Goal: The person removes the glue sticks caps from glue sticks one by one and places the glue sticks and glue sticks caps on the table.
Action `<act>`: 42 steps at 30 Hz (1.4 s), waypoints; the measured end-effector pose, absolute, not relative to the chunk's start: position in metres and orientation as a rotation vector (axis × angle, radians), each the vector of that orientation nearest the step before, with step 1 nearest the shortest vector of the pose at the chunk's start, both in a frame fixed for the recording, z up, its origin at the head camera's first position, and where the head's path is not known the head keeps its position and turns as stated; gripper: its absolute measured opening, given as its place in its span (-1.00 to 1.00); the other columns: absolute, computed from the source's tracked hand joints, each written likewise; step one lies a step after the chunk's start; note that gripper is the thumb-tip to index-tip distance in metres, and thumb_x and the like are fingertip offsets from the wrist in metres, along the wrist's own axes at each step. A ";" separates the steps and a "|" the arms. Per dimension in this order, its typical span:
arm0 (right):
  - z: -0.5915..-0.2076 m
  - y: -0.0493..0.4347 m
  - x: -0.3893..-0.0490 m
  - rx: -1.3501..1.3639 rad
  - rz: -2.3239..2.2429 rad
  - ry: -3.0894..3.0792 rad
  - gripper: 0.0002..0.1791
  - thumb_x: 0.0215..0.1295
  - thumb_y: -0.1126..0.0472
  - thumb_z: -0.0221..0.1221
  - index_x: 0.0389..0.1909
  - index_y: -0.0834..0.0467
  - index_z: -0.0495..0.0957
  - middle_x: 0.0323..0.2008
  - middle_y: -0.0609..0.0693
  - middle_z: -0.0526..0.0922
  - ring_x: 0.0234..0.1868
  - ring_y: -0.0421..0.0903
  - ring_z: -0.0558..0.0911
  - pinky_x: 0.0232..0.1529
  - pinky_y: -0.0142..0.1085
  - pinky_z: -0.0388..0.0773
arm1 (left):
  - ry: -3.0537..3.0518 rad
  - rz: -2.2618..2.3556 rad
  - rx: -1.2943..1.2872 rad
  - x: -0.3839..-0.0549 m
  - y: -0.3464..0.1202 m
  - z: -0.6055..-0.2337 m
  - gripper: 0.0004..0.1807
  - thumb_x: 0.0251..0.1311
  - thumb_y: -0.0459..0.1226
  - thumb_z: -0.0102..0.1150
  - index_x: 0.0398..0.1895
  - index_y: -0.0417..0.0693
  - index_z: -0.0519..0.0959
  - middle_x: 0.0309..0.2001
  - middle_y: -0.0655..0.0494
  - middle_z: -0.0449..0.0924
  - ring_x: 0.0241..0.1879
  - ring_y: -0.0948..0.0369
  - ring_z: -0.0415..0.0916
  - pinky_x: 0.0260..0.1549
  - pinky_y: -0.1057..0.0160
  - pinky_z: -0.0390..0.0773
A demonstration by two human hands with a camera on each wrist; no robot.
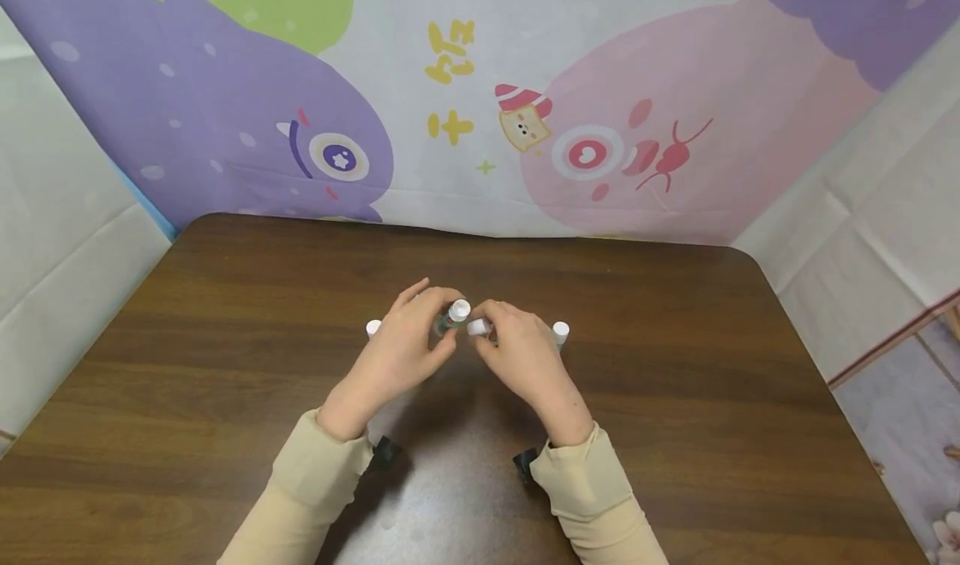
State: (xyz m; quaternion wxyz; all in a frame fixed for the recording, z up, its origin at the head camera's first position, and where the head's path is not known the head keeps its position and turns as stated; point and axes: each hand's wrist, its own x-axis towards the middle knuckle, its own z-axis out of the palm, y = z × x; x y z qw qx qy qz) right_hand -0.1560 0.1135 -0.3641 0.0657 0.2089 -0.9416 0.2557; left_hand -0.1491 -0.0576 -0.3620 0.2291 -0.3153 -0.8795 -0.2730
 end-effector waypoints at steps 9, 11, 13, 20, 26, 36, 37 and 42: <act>-0.369 0.112 -0.158 0.618 0.682 -2.897 -0.87 0.11 0.11 0.24 -0.32 0.03 0.58 -0.44 -0.15 0.55 -0.51 -0.22 0.44 -0.48 -0.34 0.36 | -2.526 -0.648 -0.867 -0.153 -0.058 -0.371 -0.68 -0.12 -0.49 0.17 -0.25 -0.07 0.42 -0.40 0.17 0.55 -0.40 0.25 0.50 0.23 0.00 0.16; -0.371 0.112 -0.159 0.623 0.655 -2.921 -0.86 0.12 0.08 0.23 -0.31 0.01 0.59 -0.41 -0.16 0.56 -0.49 -0.23 0.45 -0.48 -0.33 0.37 | -2.567 -0.596 -0.859 -0.154 -0.059 -0.373 -0.69 -0.13 -0.48 0.20 -0.29 -0.06 0.41 -0.46 0.17 0.54 -0.43 0.23 0.50 0.22 -0.03 0.17; -0.373 0.111 -0.159 0.628 0.625 -2.946 -0.85 0.13 0.05 0.22 -0.30 0.00 0.59 -0.38 -0.16 0.59 -0.46 -0.23 0.49 -0.48 -0.31 0.39 | -2.607 -0.552 -0.853 -0.154 -0.060 -0.374 -0.69 -0.14 -0.46 0.24 -0.32 -0.06 0.40 -0.50 0.16 0.53 -0.45 0.21 0.50 0.20 -0.05 0.18; -0.378 0.109 -0.158 0.647 0.526 -3.031 -0.78 0.20 0.09 0.16 -0.16 0.06 0.58 -0.22 -0.07 0.58 -0.34 -0.14 0.56 -0.38 -0.25 0.45 | -2.678 -0.482 -0.831 -0.155 -0.062 -0.376 -0.74 -0.12 -0.40 0.28 -0.35 -0.07 0.43 -0.44 0.15 0.58 -0.34 0.18 0.55 0.20 -0.01 0.19; -0.384 0.106 -0.159 0.652 0.494 -3.026 -0.78 0.07 0.17 0.27 -0.23 0.09 0.59 -0.34 -0.08 0.59 -0.44 -0.18 0.53 -0.44 -0.31 0.42 | -2.705 -0.453 -0.830 -0.155 -0.062 -0.378 -0.78 -0.12 -0.40 0.25 -0.39 -0.07 0.43 -0.45 0.15 0.56 -0.33 0.20 0.55 0.17 -0.01 0.23; -0.390 0.103 -0.161 0.624 0.452 -3.027 -0.76 -0.10 0.09 0.38 -0.45 0.06 0.53 -0.62 -0.17 0.54 -0.62 -0.26 0.45 -0.55 -0.37 0.35 | -2.718 -0.382 -0.856 -0.155 -0.062 -0.379 -0.71 -0.13 -0.41 0.22 -0.30 -0.04 0.41 -0.42 0.18 0.54 -0.31 0.21 0.53 0.16 -0.01 0.24; -0.391 0.103 -0.162 0.627 0.450 -3.026 -0.76 -0.10 0.08 0.38 -0.46 0.05 0.54 -0.62 -0.18 0.54 -0.63 -0.27 0.44 -0.56 -0.37 0.35 | -2.717 -0.373 -0.861 -0.155 -0.062 -0.379 -0.72 -0.13 -0.41 0.23 -0.30 -0.03 0.42 -0.42 0.18 0.54 -0.31 0.20 0.53 0.15 -0.01 0.25; -0.393 0.102 -0.162 0.660 0.381 -3.026 -0.80 -0.10 0.09 0.37 -0.49 0.04 0.57 -0.61 -0.16 0.54 -0.59 -0.21 0.48 -0.57 -0.34 0.37 | -2.696 -0.328 -0.876 -0.155 -0.061 -0.381 -0.74 -0.14 -0.39 0.25 -0.33 -0.03 0.44 -0.42 0.17 0.54 -0.30 0.17 0.53 0.15 0.00 0.25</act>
